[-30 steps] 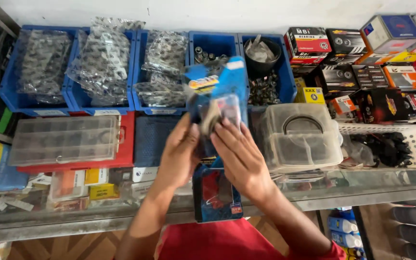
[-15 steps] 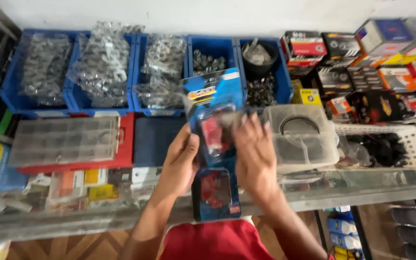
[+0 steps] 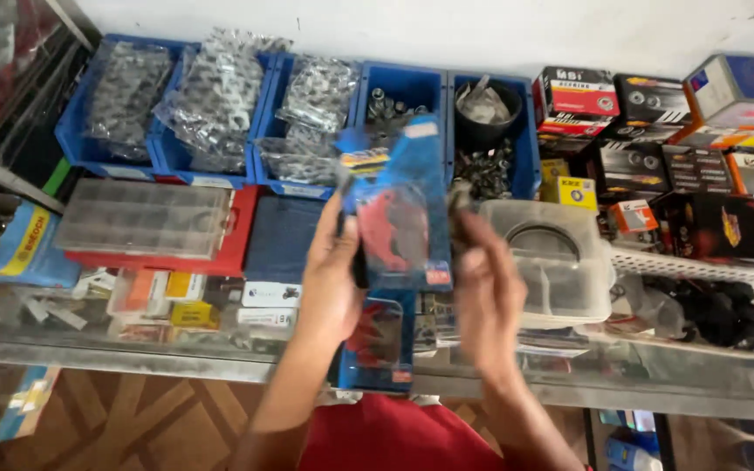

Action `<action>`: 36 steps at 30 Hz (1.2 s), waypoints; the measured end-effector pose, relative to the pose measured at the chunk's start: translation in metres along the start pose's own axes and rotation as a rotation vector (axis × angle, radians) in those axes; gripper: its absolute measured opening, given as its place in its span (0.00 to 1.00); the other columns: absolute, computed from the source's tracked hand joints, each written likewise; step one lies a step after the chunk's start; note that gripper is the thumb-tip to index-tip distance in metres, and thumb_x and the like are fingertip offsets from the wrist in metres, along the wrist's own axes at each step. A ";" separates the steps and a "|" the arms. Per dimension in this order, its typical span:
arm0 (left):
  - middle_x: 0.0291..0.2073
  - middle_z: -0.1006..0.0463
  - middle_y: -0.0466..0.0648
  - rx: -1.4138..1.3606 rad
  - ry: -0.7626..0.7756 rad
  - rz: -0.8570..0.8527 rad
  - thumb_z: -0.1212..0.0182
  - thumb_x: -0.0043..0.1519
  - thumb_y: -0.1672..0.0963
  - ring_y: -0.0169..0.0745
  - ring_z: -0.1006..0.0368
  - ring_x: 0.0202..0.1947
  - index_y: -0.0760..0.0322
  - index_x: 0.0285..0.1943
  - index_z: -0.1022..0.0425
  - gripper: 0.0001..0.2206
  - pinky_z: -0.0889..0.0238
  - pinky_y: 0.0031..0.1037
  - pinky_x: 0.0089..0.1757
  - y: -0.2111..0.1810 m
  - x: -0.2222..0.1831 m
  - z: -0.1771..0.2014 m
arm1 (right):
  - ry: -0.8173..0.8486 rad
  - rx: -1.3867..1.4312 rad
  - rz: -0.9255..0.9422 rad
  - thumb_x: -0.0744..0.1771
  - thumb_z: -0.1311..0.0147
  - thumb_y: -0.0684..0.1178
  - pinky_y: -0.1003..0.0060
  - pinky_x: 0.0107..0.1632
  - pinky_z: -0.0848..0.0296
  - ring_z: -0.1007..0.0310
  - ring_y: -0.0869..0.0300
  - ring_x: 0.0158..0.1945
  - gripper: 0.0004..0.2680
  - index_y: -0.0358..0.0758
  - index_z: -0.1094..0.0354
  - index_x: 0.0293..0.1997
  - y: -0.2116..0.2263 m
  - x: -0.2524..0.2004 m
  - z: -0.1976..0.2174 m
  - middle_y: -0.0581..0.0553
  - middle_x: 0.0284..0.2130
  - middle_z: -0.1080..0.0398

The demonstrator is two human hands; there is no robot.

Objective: Cleaning and wiping down the packaging of motorcycle brake pads in a parts store.

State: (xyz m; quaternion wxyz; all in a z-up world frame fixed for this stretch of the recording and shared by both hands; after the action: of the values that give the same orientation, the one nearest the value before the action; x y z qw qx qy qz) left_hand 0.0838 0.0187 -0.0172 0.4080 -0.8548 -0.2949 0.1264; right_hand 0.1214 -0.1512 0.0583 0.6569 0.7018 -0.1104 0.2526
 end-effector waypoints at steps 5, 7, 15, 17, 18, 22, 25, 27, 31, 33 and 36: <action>0.68 0.43 0.68 0.332 0.160 -0.135 0.50 0.71 0.55 0.64 0.47 0.68 0.66 0.82 0.63 0.33 0.52 0.55 0.65 0.004 -0.024 -0.052 | 0.054 -0.033 0.037 0.67 0.45 0.40 0.61 0.47 0.25 0.25 0.55 0.45 0.15 0.33 0.30 0.62 -0.016 -0.020 0.020 0.39 0.44 0.24; 0.74 0.56 0.74 0.434 0.269 -0.173 0.48 0.70 0.53 0.77 0.54 0.71 0.69 0.82 0.74 0.40 0.58 0.64 0.64 0.002 -0.036 -0.077 | 0.084 -0.050 0.116 0.68 0.48 0.41 0.57 0.53 0.24 0.21 0.49 0.53 0.16 0.32 0.31 0.64 -0.004 -0.017 0.025 0.36 0.49 0.23; 0.77 0.47 0.58 -0.499 0.493 0.016 0.57 0.70 0.46 0.58 0.49 0.76 0.65 0.81 0.51 0.32 0.62 0.52 0.73 0.050 -0.054 -0.083 | 0.740 -0.244 0.403 0.59 0.45 0.76 0.40 0.80 0.61 0.68 0.34 0.82 0.47 0.27 0.65 0.77 0.013 -0.018 0.010 0.23 0.77 0.68; 0.75 0.44 0.60 -0.486 0.468 0.055 0.59 0.65 0.43 0.62 0.43 0.72 0.62 0.82 0.53 0.37 0.50 0.53 0.68 0.049 -0.057 -0.098 | 0.766 -0.214 0.452 0.61 0.44 0.74 0.38 0.81 0.61 0.68 0.33 0.82 0.45 0.27 0.64 0.77 0.019 -0.022 0.013 0.23 0.77 0.67; 0.73 0.41 0.61 -0.472 0.448 0.104 0.61 0.59 0.40 0.66 0.38 0.68 0.58 0.83 0.55 0.41 0.39 0.55 0.63 0.051 -0.059 -0.105 | 0.783 -0.188 0.495 0.62 0.44 0.72 0.37 0.82 0.61 0.68 0.32 0.83 0.43 0.28 0.63 0.77 0.024 -0.025 0.014 0.23 0.77 0.65; 0.51 0.23 0.50 -0.385 -0.066 -0.033 0.57 0.70 0.45 0.39 0.28 0.46 0.65 0.60 0.28 0.23 0.37 0.33 0.53 0.075 -0.042 -0.023 | 0.873 -0.350 0.616 0.63 0.48 0.74 0.42 0.78 0.58 0.58 0.35 0.79 0.41 0.21 0.53 0.73 0.020 -0.054 0.021 0.23 0.74 0.55; 0.51 0.20 0.50 -0.522 0.096 0.002 0.54 0.70 0.45 0.40 0.25 0.45 0.64 0.59 0.27 0.23 0.35 0.35 0.51 0.072 -0.043 -0.042 | 0.723 -0.529 0.581 0.69 0.71 0.76 0.28 0.76 0.56 0.66 0.30 0.79 0.39 0.22 0.64 0.75 0.007 -0.045 0.032 0.17 0.74 0.69; 0.49 0.19 0.51 -0.426 0.029 -0.001 0.53 0.71 0.48 0.40 0.23 0.44 0.68 0.59 0.28 0.21 0.30 0.32 0.49 0.097 -0.041 -0.025 | 0.639 -0.586 0.535 0.68 0.66 0.73 0.36 0.76 0.62 0.63 0.24 0.77 0.39 0.12 0.58 0.70 0.021 -0.028 0.033 0.10 0.70 0.59; 0.44 0.20 0.46 -0.421 0.040 0.061 0.56 0.73 0.48 0.34 0.26 0.40 0.62 0.56 0.26 0.18 0.34 0.30 0.48 0.082 -0.043 -0.044 | 0.725 -0.490 0.637 0.68 0.58 0.74 0.33 0.80 0.58 0.66 0.30 0.80 0.40 0.20 0.63 0.75 0.015 -0.054 0.028 0.18 0.74 0.66; 0.40 0.21 0.44 -0.198 0.005 -0.099 0.56 0.73 0.51 0.28 0.32 0.36 0.65 0.53 0.24 0.17 0.37 0.26 0.42 0.057 -0.037 -0.034 | 0.763 -0.618 0.561 0.68 0.66 0.76 0.32 0.76 0.58 0.61 0.33 0.79 0.38 0.25 0.59 0.75 -0.005 -0.057 0.026 0.20 0.74 0.61; 0.60 0.25 0.49 0.021 0.297 -0.301 0.53 0.72 0.53 0.38 0.29 0.56 0.67 0.68 0.32 0.19 0.39 0.31 0.61 0.074 -0.034 -0.025 | 0.521 -0.688 0.555 0.69 0.69 0.74 0.28 0.75 0.53 0.65 0.23 0.78 0.38 0.20 0.65 0.75 0.006 -0.024 0.028 0.13 0.73 0.66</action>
State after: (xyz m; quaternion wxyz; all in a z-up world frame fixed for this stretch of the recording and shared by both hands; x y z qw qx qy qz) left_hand 0.0979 -0.0534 -0.0591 0.4703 -0.8060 -0.3544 -0.0604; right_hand 0.1039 -0.1831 0.0517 0.7638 0.3028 -0.2022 0.5330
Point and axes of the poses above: each hand's wrist, its own x-axis towards the middle knuckle, its own z-axis out of the back of the hand, y = z × x, the point moved 9 cm from there along x, towards the middle knuckle
